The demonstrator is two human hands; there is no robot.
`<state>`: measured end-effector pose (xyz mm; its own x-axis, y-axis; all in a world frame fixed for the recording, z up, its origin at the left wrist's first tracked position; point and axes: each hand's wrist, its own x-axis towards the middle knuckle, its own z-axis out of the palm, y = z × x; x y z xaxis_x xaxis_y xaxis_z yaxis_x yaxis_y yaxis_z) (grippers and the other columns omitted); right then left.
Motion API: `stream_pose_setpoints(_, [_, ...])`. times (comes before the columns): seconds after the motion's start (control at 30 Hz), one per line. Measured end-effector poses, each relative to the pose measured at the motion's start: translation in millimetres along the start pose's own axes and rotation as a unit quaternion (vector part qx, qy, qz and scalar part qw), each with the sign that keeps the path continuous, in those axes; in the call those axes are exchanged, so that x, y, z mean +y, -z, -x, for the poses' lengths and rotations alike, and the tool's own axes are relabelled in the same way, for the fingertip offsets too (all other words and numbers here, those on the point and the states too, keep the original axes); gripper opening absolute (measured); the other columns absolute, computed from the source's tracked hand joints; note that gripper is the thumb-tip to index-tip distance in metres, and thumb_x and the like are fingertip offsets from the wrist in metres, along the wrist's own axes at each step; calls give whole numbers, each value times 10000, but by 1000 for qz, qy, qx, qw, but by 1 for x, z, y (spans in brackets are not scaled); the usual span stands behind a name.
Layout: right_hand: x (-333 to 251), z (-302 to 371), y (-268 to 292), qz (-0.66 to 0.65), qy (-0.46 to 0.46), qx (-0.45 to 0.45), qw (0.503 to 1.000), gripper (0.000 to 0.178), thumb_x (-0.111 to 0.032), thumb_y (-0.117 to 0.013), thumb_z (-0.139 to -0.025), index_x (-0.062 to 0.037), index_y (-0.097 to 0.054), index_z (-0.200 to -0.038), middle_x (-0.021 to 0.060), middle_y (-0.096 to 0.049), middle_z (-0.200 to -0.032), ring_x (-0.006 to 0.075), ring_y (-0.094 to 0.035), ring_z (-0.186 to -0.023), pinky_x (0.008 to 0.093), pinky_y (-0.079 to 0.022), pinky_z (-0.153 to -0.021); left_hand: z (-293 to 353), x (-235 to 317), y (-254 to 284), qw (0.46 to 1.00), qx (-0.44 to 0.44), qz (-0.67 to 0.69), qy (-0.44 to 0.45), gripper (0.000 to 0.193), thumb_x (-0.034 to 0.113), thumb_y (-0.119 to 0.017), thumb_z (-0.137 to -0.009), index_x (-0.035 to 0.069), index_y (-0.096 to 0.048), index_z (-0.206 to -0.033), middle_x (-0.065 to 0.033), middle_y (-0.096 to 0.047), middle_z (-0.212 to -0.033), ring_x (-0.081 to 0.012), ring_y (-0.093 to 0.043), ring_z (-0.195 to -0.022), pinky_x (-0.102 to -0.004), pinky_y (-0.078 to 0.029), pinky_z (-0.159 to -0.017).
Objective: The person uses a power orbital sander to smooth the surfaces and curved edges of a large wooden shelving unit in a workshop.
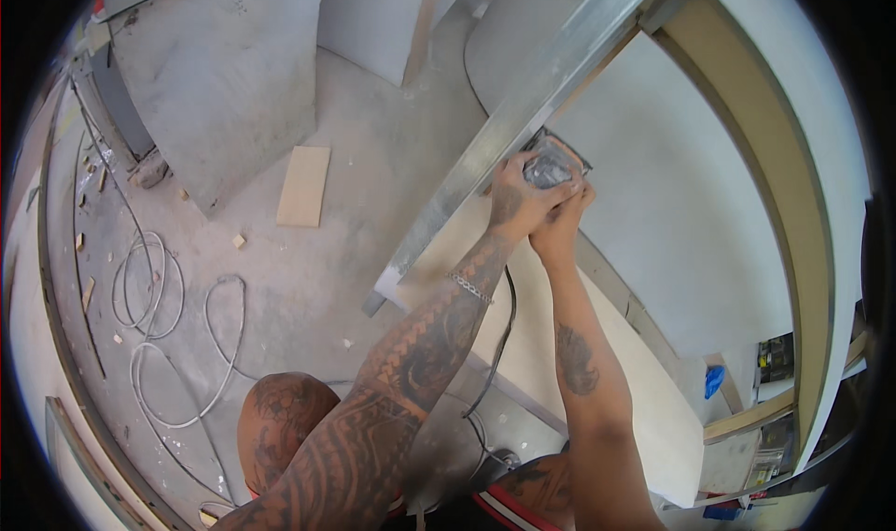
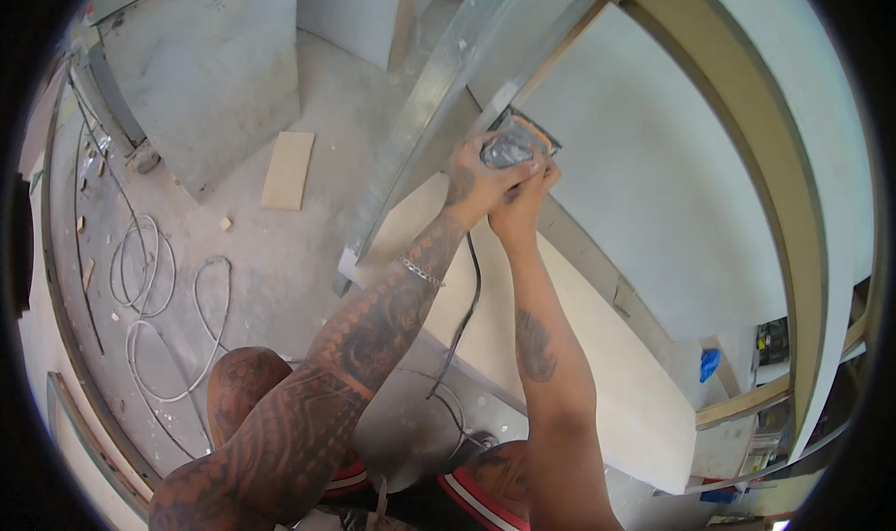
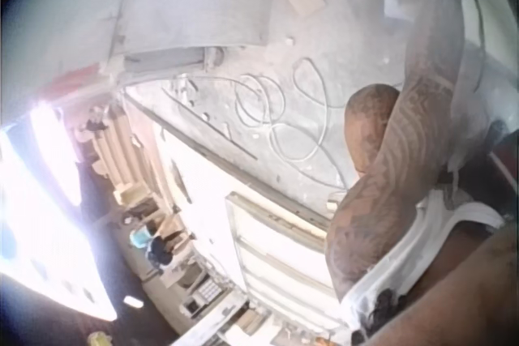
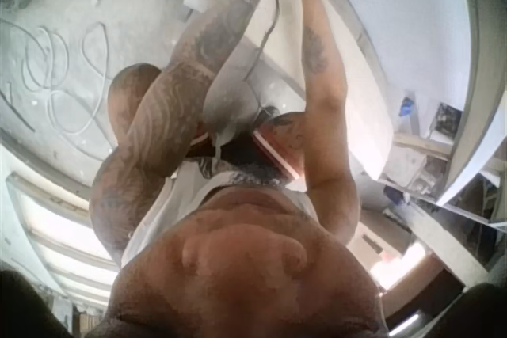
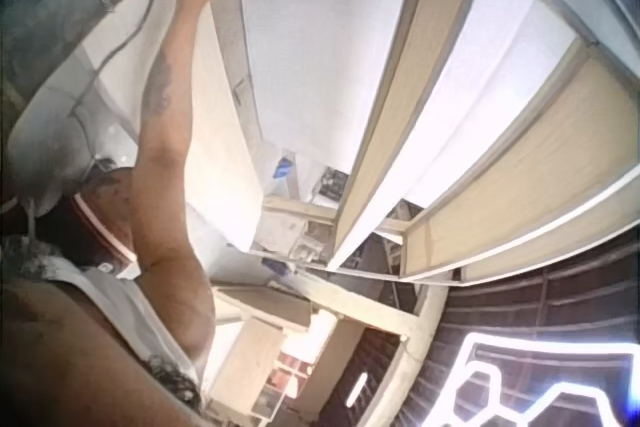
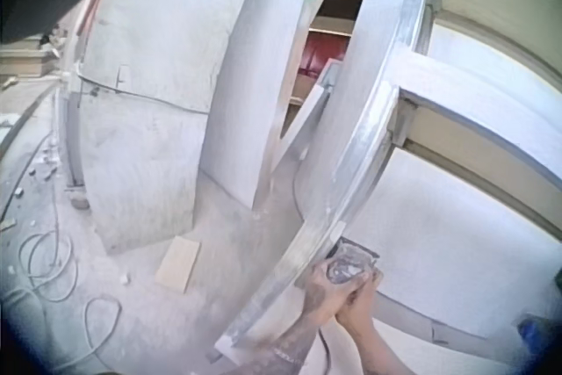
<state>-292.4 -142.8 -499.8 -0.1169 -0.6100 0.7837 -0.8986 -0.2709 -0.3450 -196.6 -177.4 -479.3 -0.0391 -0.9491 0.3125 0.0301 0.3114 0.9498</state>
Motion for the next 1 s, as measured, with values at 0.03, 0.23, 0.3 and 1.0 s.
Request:
stream_pose_setpoints(0.03, [-1,0,9,2,6,1,1000,730,-127,-707,-780,-75,-360,-1420,203,-337,-1274,368,-439,-1141,398,-440,-913,5,4,-4,1000,3,4,-3,855,383,-884,-649,-102,-512,-1246,-205,-587,-1160,-276,-628,-1049,-354,-537,-874])
stream_pose_setpoints(0.23, [-26,-30,77,120,1,-139,983,649,-86,-723,-716,-91,-503,-1326,224,-429,-1288,428,-465,-1176,457,-455,-948,29,33,-26,867,-88,434,230,655,349,-824,-791,-66,-520,-1197,-139,-598,-1139,-185,-637,-1005,-328,-562,-819])
stream_pose_setpoints(0.3, [-51,-46,106,166,31,-208,963,649,-76,-729,-698,-86,-517,-1312,212,-435,-1308,422,-462,-1185,459,-462,-943,33,41,-30,817,-128,502,252,651,388,-793,-816,-44,-515,-1214,-126,-596,-1148,-179,-625,-1024,-324,-548,-835])
stream_pose_setpoints(1.0, [-87,-106,110,344,127,-499,785,638,-137,-797,-636,-137,-598,-1242,97,-590,-1096,317,-571,-1070,474,-464,-894,36,11,-17,544,-188,722,385,485,545,-467,-968,155,-538,-1248,-75,-616,-1125,-251,-600,-1051,-462,-488,-955])
